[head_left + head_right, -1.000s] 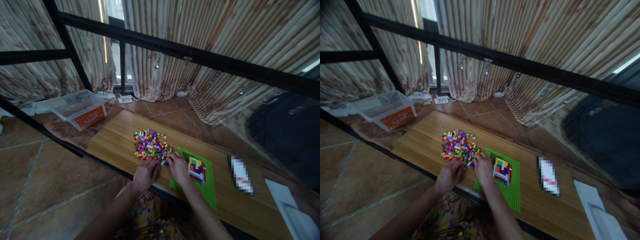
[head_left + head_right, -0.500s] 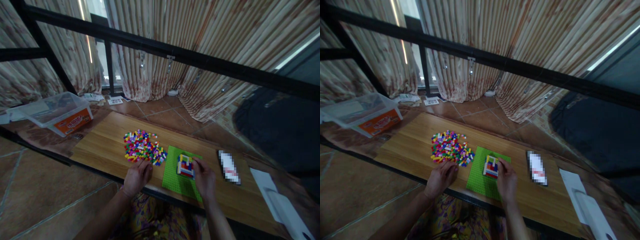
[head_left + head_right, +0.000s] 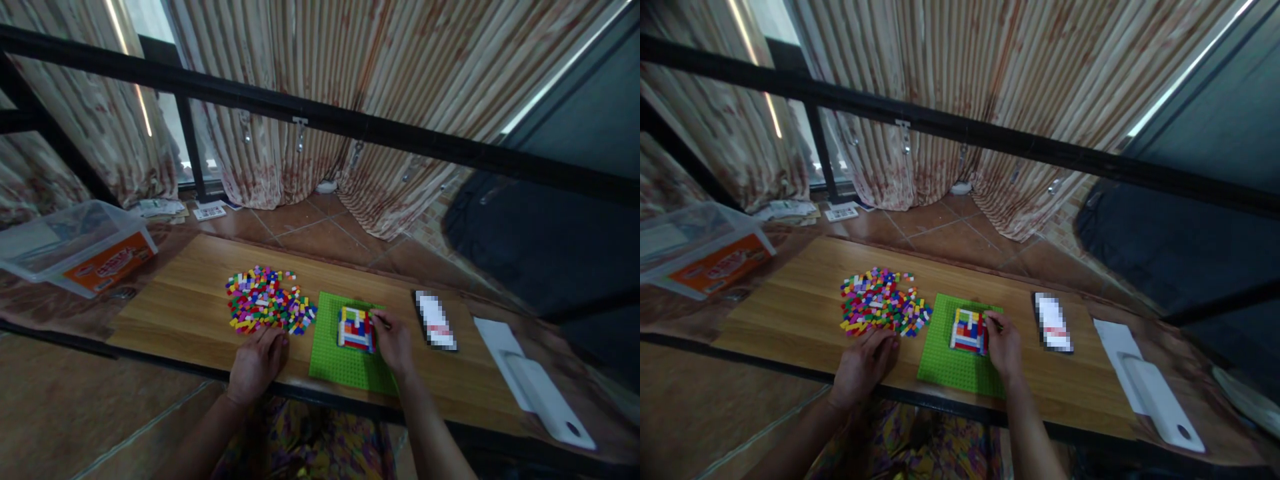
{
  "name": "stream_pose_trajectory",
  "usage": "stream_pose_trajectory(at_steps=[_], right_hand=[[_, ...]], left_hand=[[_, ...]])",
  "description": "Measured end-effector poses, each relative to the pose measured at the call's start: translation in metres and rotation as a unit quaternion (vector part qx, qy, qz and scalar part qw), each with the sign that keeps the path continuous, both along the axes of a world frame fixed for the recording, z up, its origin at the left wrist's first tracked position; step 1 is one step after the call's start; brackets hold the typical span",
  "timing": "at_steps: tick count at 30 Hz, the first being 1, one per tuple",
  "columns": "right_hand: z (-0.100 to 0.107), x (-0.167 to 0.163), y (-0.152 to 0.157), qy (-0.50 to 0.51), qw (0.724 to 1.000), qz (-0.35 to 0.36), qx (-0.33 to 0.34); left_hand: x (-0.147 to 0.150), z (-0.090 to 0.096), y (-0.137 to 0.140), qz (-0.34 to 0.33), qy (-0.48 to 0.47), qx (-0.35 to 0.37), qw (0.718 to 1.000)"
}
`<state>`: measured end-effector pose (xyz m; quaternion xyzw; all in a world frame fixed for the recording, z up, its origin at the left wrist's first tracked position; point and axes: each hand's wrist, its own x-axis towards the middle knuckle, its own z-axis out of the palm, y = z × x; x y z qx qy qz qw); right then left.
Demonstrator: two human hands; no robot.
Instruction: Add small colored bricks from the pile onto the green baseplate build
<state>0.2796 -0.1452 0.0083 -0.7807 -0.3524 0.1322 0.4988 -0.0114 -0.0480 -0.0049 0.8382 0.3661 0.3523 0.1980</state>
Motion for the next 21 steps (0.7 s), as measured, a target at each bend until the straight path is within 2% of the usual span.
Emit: stream_pose_trajectory(at_steps=[11,21], right_hand=[[0.013,0.012,0.002,0.024,0.998,0.045,-0.041],[0.022,0.017,0.004,-0.01,0.994,0.093,-0.065]], left_hand=[[0.001,0.0,0.001,-0.004,0.013,-0.013,1.0],[0.0,-0.003,0.0,-0.004,0.019,-0.011,1.0]])
